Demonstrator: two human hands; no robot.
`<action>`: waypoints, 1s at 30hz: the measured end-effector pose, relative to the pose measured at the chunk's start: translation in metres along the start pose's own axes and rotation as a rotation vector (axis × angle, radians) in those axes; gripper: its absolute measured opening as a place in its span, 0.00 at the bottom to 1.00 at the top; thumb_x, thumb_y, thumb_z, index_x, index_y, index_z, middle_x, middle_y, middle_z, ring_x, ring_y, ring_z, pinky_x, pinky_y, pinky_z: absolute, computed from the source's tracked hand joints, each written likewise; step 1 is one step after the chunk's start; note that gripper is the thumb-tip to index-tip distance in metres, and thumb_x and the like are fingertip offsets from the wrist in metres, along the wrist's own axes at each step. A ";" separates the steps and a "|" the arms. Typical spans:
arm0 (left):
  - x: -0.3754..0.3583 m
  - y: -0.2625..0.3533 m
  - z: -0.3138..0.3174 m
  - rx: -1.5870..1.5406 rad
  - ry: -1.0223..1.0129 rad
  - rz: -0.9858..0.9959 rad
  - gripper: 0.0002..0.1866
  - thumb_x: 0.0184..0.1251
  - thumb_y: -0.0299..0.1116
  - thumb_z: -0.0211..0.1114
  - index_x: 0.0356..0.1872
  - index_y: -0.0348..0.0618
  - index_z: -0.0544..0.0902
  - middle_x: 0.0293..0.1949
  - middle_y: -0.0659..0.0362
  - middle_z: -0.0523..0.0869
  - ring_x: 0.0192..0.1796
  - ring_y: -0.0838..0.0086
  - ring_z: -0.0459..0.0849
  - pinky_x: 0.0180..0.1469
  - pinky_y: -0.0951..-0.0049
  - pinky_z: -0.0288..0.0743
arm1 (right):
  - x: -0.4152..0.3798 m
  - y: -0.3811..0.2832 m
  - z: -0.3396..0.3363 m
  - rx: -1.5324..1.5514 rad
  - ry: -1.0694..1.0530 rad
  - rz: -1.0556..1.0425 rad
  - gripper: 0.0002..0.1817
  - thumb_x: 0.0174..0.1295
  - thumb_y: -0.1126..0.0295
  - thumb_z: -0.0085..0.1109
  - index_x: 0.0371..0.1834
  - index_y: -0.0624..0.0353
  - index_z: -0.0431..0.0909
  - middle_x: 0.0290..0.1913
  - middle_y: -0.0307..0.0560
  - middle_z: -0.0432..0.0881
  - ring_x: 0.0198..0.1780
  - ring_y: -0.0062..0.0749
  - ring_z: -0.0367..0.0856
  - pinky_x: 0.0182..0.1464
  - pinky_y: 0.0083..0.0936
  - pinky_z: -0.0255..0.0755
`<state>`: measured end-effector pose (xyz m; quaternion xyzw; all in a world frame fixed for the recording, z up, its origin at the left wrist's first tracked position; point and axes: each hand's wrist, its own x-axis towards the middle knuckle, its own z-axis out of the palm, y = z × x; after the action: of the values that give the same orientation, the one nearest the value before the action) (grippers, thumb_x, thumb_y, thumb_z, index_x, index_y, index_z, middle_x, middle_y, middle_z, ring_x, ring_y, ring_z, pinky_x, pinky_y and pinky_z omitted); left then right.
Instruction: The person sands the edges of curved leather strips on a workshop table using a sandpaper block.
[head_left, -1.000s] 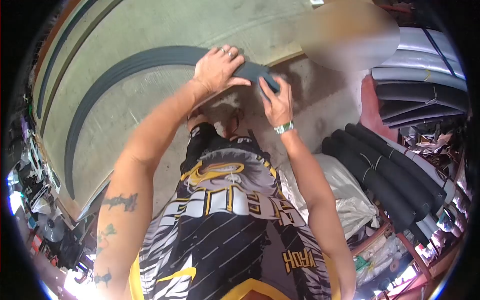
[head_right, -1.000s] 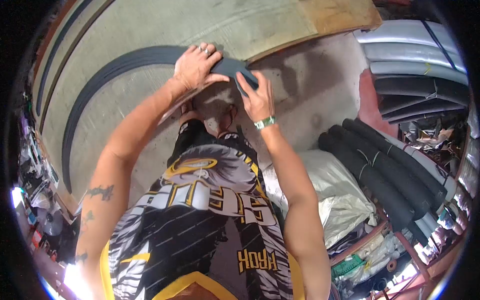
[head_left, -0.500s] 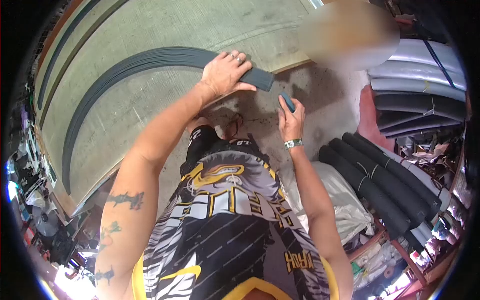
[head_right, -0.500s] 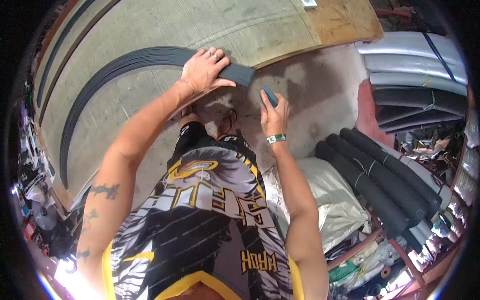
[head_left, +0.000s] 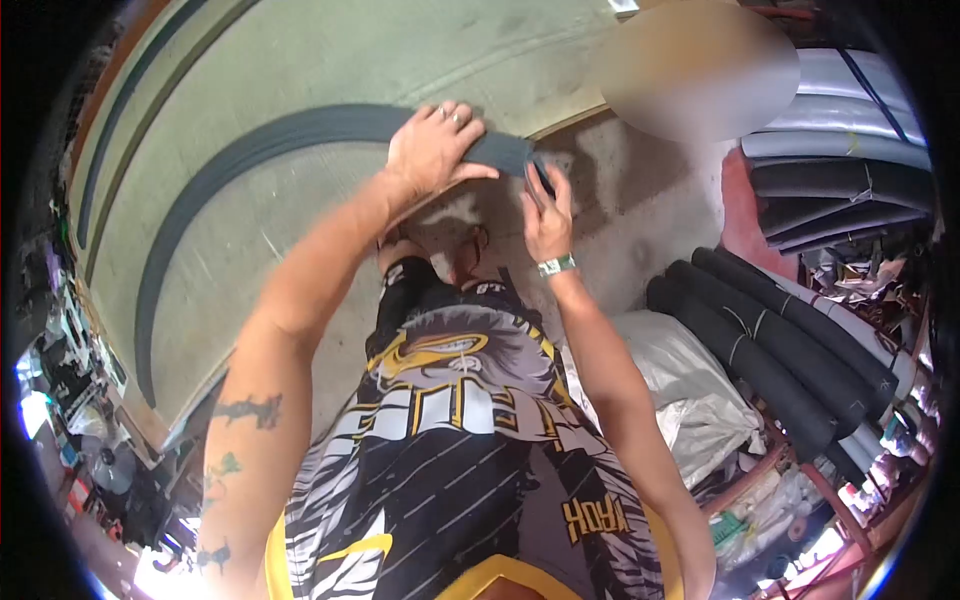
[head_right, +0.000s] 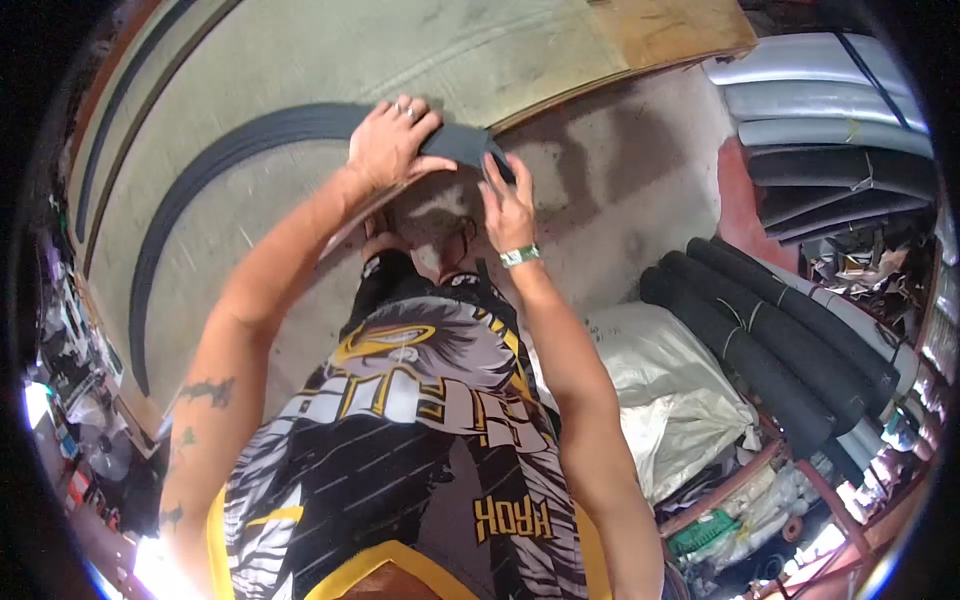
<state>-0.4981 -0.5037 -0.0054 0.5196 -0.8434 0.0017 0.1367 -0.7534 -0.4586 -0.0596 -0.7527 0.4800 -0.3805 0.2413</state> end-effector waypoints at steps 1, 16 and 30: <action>-0.001 0.001 0.004 0.014 0.039 0.014 0.40 0.63 0.75 0.63 0.52 0.45 0.83 0.50 0.53 0.82 0.56 0.56 0.81 0.58 0.58 0.75 | -0.012 0.019 -0.006 -0.144 -0.154 0.107 0.25 0.74 0.68 0.63 0.74 0.48 0.81 0.68 0.65 0.77 0.66 0.60 0.79 0.67 0.45 0.76; 0.005 0.005 -0.004 -0.003 -0.017 -0.011 0.38 0.61 0.75 0.64 0.48 0.46 0.85 0.47 0.54 0.82 0.53 0.56 0.81 0.56 0.56 0.74 | 0.006 -0.021 -0.012 0.240 0.073 0.225 0.24 0.78 0.60 0.56 0.69 0.63 0.81 0.72 0.62 0.78 0.71 0.57 0.78 0.71 0.41 0.72; 0.004 0.004 0.000 0.016 0.021 0.010 0.40 0.59 0.74 0.68 0.52 0.44 0.84 0.49 0.52 0.83 0.56 0.54 0.81 0.57 0.55 0.76 | -0.041 0.024 0.039 0.093 -0.103 0.331 0.24 0.79 0.64 0.56 0.75 0.56 0.77 0.67 0.67 0.79 0.69 0.63 0.77 0.68 0.46 0.73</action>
<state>-0.5028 -0.5057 -0.0037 0.5162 -0.8446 0.0149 0.1414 -0.7458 -0.4315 -0.1144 -0.6698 0.5663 -0.3184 0.3595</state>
